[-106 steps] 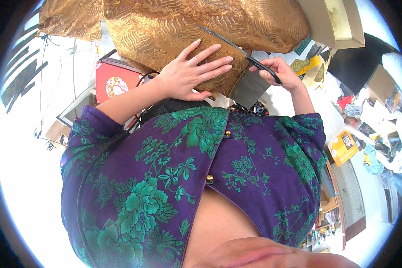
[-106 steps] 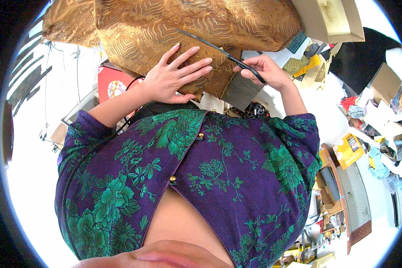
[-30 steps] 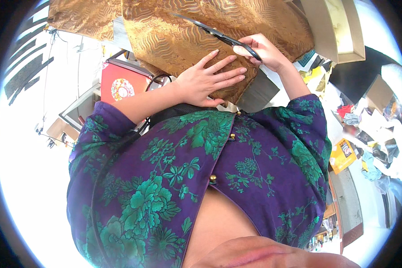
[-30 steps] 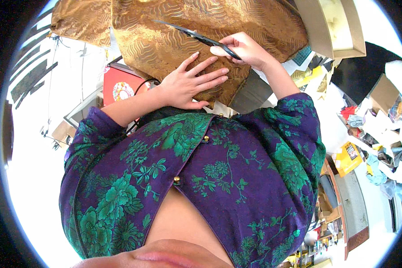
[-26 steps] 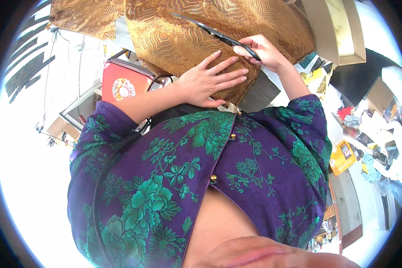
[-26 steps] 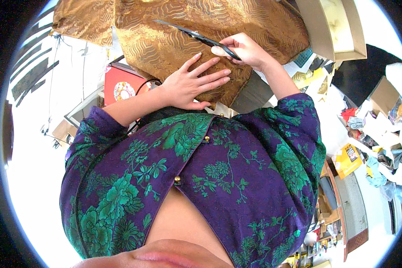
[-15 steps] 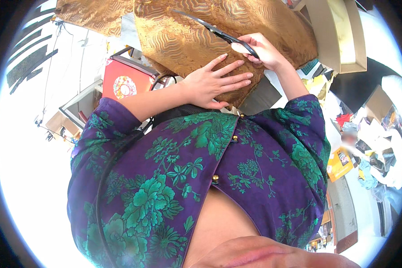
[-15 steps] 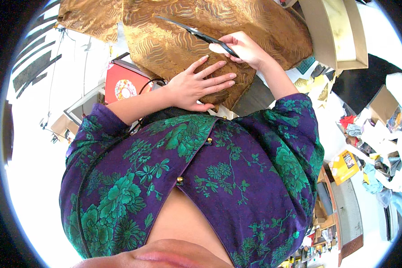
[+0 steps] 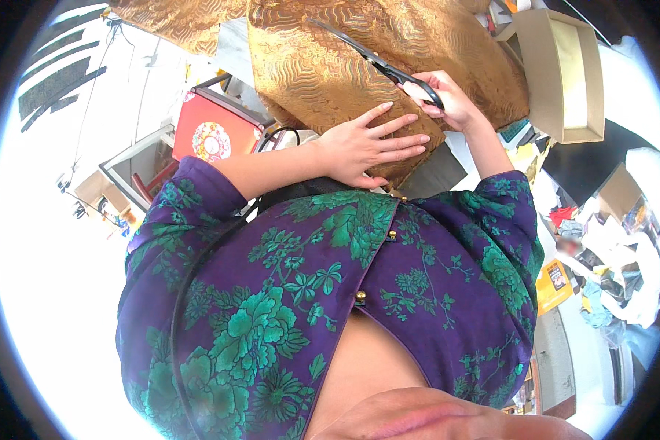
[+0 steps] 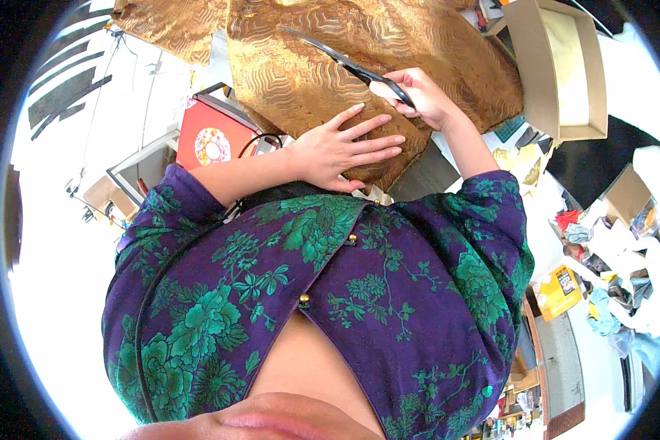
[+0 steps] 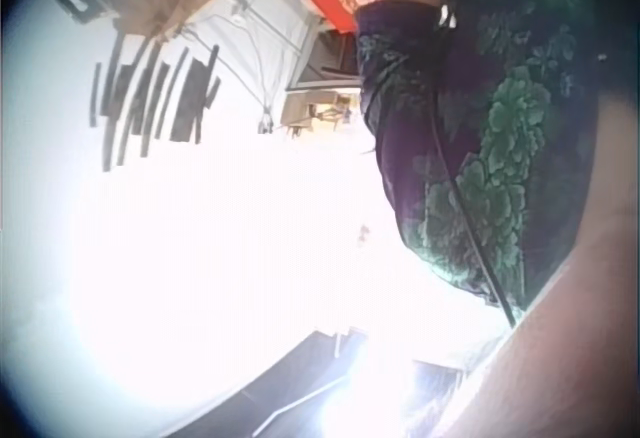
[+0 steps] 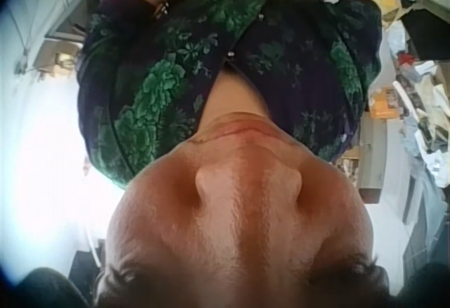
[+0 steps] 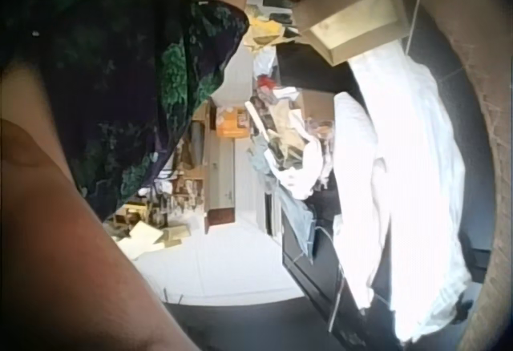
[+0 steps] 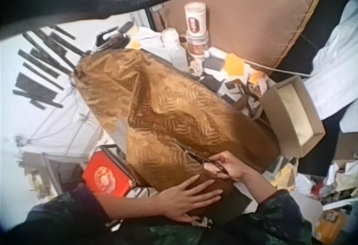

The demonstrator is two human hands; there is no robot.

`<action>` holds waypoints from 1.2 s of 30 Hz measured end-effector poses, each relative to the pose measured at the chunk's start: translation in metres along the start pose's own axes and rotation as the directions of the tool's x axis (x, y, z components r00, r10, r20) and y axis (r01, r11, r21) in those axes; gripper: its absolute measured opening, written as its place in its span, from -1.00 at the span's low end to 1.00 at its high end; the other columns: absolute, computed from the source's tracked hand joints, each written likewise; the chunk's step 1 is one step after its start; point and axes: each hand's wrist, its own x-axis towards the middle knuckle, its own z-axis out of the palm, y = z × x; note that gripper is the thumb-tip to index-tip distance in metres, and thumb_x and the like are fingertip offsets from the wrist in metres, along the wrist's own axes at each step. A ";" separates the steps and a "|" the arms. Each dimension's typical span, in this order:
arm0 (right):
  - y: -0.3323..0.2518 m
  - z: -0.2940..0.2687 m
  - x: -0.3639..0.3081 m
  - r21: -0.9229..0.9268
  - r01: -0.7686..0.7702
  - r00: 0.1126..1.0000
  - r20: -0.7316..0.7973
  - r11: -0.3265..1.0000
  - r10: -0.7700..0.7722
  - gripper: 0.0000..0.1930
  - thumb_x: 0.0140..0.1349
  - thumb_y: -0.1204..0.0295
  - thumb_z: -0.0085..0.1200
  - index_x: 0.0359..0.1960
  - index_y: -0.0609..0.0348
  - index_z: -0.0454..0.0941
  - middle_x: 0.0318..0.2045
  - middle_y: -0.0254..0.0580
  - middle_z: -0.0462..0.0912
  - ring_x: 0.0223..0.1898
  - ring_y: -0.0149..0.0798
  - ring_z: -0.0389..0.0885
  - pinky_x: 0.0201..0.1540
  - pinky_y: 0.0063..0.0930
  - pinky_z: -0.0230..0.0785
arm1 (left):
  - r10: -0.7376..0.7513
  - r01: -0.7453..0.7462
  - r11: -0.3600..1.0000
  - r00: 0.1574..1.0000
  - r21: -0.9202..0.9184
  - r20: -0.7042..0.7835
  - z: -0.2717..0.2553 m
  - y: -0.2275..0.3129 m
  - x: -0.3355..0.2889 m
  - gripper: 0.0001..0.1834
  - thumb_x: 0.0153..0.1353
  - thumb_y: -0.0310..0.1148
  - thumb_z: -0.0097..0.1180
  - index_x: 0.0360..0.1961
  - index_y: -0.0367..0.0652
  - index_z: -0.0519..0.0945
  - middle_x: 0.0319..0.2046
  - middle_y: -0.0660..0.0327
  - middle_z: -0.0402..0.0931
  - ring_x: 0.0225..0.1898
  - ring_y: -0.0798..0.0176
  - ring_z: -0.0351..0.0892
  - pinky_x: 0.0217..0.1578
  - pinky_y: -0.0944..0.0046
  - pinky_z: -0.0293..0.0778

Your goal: The person cuts a piece of cardboard with scissors, then places a patterned fabric over it and trims the fabric edges. The person repeatedly folds and aligns the fabric, then cuts along the edges to shape it.

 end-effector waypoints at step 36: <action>-0.033 -0.031 -0.081 -0.814 0.062 0.892 -0.214 0.577 -0.398 -0.65 0.14 0.23 0.37 -0.28 0.33 0.66 -0.62 -0.49 0.44 -0.51 -0.58 0.31 -0.47 -0.58 0.18 | 0.022 -0.058 0.981 0.980 -0.184 -0.196 0.017 -0.011 0.025 -0.11 0.18 0.20 0.09 0.43 -0.06 0.23 0.48 0.24 0.08 0.53 0.01 -0.10 0.41 -0.23 -0.10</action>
